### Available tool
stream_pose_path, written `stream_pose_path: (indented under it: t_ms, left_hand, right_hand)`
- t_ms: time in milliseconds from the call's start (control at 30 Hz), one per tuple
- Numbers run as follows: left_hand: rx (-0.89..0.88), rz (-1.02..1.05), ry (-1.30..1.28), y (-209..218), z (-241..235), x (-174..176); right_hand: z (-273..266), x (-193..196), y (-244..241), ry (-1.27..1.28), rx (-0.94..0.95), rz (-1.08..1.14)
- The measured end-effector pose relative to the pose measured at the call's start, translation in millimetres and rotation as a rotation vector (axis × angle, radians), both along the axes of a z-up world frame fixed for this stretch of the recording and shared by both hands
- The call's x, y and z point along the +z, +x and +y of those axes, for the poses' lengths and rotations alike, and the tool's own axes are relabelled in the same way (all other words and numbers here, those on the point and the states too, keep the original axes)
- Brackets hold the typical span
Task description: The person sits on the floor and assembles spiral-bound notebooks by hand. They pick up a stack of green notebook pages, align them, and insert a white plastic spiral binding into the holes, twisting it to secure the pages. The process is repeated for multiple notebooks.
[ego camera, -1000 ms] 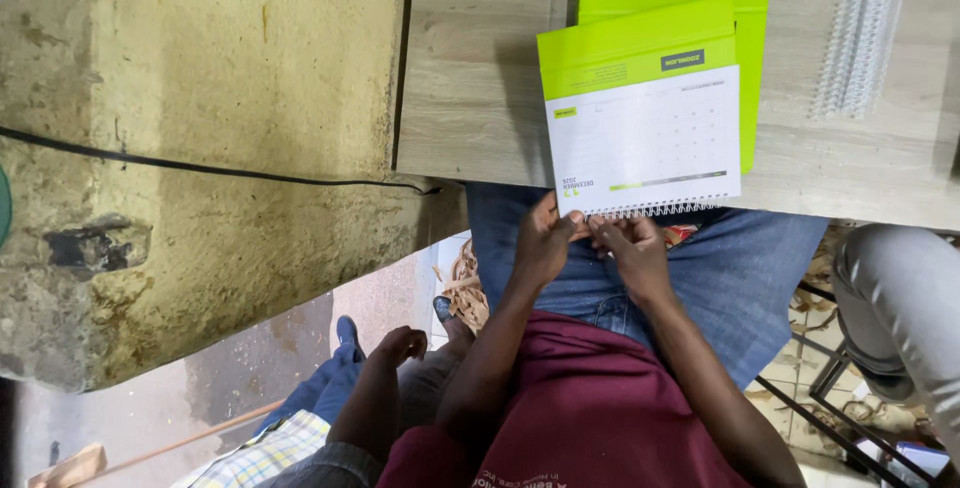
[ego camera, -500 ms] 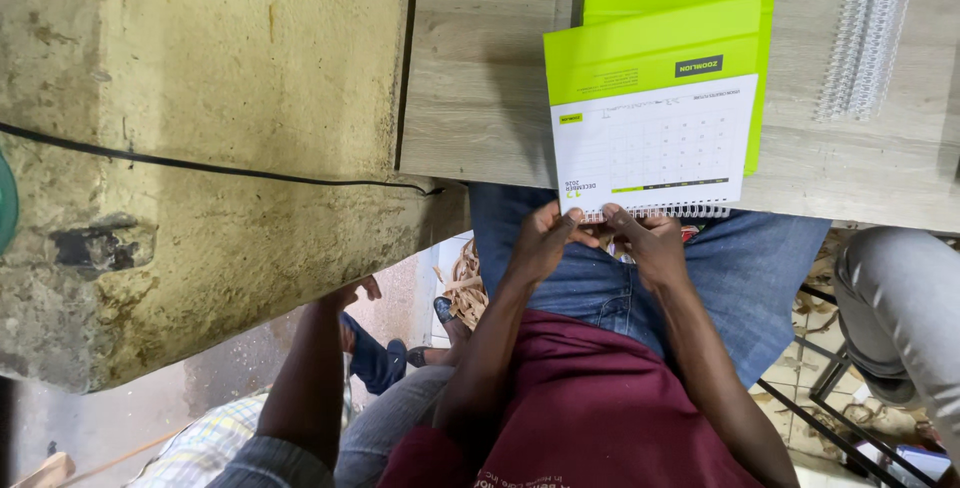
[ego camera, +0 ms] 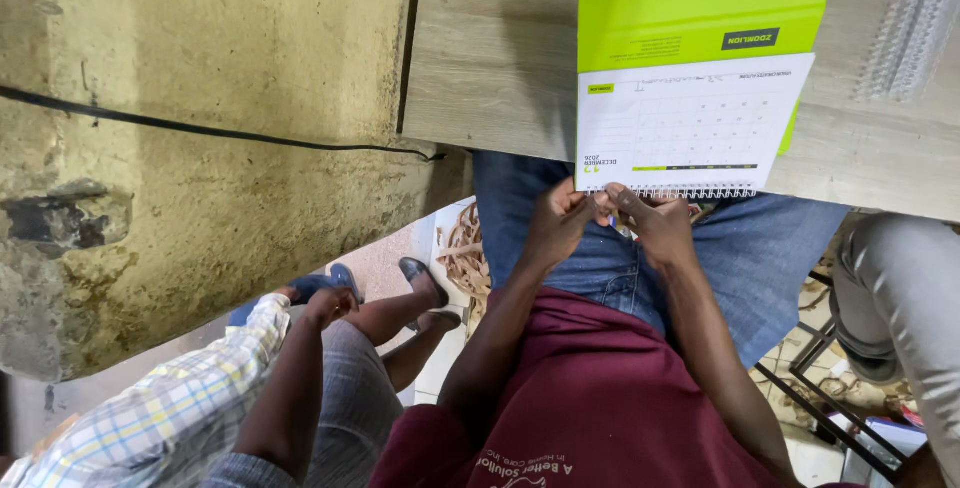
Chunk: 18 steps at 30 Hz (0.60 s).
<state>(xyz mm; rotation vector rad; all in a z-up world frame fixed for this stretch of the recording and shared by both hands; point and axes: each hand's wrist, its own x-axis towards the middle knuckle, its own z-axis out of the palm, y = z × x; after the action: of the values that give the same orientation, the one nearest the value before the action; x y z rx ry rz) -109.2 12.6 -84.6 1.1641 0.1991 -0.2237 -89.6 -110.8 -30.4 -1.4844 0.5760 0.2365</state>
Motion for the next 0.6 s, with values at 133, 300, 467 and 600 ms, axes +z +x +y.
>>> stream_pose_path:
  t_ms: [133,300,467,600]
  left_hand:
    - [0.009,0.007,0.024,3.0,-0.5,13.2]
    - [0.110,0.032,-0.002,1.2,-11.1,-4.3]
    - [0.196,0.008,0.065,2.5,-5.8,16.7]
    - [0.291,0.066,-0.187,-10.9,-43.6,-34.1]
  right_hand:
    - [4.0,-8.8,2.9,0.119,-0.094,-0.002]
    - [-10.7,-39.0,1.6,0.170,-0.140,0.015]
    - [-24.6,-47.3,-8.0,0.266,-0.149,-0.163]
    - [-38.1,-71.7,-12.3,0.335,-0.201,-0.193]
